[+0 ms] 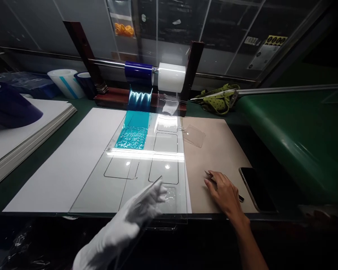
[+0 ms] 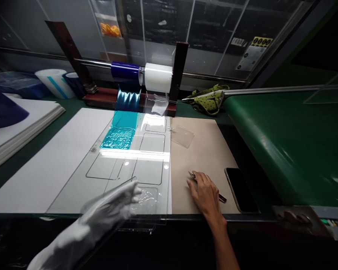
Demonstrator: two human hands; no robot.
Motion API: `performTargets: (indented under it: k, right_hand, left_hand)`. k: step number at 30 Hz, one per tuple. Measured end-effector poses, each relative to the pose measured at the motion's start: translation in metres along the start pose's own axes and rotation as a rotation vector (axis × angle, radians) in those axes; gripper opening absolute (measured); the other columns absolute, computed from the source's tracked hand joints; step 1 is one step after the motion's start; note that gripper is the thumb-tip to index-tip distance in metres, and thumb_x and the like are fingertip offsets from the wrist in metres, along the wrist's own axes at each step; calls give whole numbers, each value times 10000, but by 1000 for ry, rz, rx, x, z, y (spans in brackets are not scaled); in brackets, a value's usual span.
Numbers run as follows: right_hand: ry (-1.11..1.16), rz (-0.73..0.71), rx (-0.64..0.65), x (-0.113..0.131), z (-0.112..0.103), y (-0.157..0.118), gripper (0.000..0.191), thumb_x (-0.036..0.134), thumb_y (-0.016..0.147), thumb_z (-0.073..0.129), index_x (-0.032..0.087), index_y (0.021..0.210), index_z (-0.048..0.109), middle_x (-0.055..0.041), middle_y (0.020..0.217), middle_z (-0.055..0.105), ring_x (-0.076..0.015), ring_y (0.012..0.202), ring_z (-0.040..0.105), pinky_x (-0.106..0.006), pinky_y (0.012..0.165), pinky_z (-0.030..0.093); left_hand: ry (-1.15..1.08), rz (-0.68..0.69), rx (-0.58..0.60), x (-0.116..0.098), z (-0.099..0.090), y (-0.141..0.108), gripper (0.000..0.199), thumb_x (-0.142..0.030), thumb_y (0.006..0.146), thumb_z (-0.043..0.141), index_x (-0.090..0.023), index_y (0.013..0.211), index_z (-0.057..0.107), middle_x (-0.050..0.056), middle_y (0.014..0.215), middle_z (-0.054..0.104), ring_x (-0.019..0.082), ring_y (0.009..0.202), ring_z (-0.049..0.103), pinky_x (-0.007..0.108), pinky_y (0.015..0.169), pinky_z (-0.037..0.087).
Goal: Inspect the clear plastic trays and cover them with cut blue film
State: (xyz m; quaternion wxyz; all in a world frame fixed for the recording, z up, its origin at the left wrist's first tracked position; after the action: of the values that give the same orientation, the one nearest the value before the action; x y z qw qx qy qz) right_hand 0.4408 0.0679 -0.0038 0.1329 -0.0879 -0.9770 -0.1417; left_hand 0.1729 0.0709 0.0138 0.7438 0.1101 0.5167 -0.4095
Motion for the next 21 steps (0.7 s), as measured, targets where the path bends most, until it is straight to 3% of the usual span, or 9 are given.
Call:
performTargets:
  k: [3,6,10,12,15,18,21]
  right_hand:
    - [65,-123,-53,44,-24,-6,533,482,900,524,167,1328,485,-158,1267,615,-318,1170,576,-495,936,493]
    - [173,-379,-19,120,-52,-18,786,529,826,627,160,1452,328,-165,1380,539,-320,1292,485,-535,1072,391]
    - [191,-622,166,197,-54,-25,1033,623,774,623,77,1507,141,-212,1439,467,-345,1366,392,-595,1143,252]
    - [176,-673,229,215,-45,-24,1126,684,744,612,50,1511,87,-238,1447,444,-372,1371,375,-639,1130,233]
    - [156,-698,286,225,-30,-23,1207,709,704,632,23,1506,46,-263,1452,422,-389,1361,385,-676,1111,230]
    - [155,-685,290,228,-23,-22,1157,569,709,678,10,1499,43,-260,1440,440,-377,1336,425,-680,1096,259]
    - [156,-664,253,227,-24,-18,1093,434,688,667,-5,1491,69,-248,1420,470,-356,1333,433,-653,1105,276]
  left_hand:
    - [-510,-89,117,14,11,0,1080,-864,643,413,-116,1422,387,195,1456,400,362,1301,402,529,1001,397]
    - [-925,-157,188,21,22,5,1080,-769,626,572,-21,1387,399,242,1376,464,330,1222,463,497,957,424]
    - [-985,-151,265,19,29,11,1100,-742,630,615,-62,1440,314,233,1455,378,367,1318,378,446,907,454]
    - [-978,-123,294,14,31,12,1066,-761,652,577,-105,1450,315,209,1493,338,376,1359,333,426,904,455]
    - [-999,-76,326,7,30,13,988,-746,702,538,-119,1441,344,187,1487,369,343,1342,383,407,938,446]
    - [-1026,-26,346,2,28,17,940,-717,738,531,-109,1433,356,185,1469,399,321,1311,433,391,934,456]
    - [-1005,-26,357,1,27,23,968,-720,734,551,-96,1441,333,201,1496,350,349,1358,370,395,931,463]
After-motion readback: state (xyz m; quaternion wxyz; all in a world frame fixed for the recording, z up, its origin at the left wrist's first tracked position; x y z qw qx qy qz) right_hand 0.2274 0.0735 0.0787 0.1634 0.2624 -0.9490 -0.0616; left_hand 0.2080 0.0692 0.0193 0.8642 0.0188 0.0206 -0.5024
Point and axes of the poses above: each hand's wrist, its own y-axis towards the middle knuckle, its own z-axis out of the palm, x = y × z, the point moved 10 cm from there along y, towards the middle knuckle
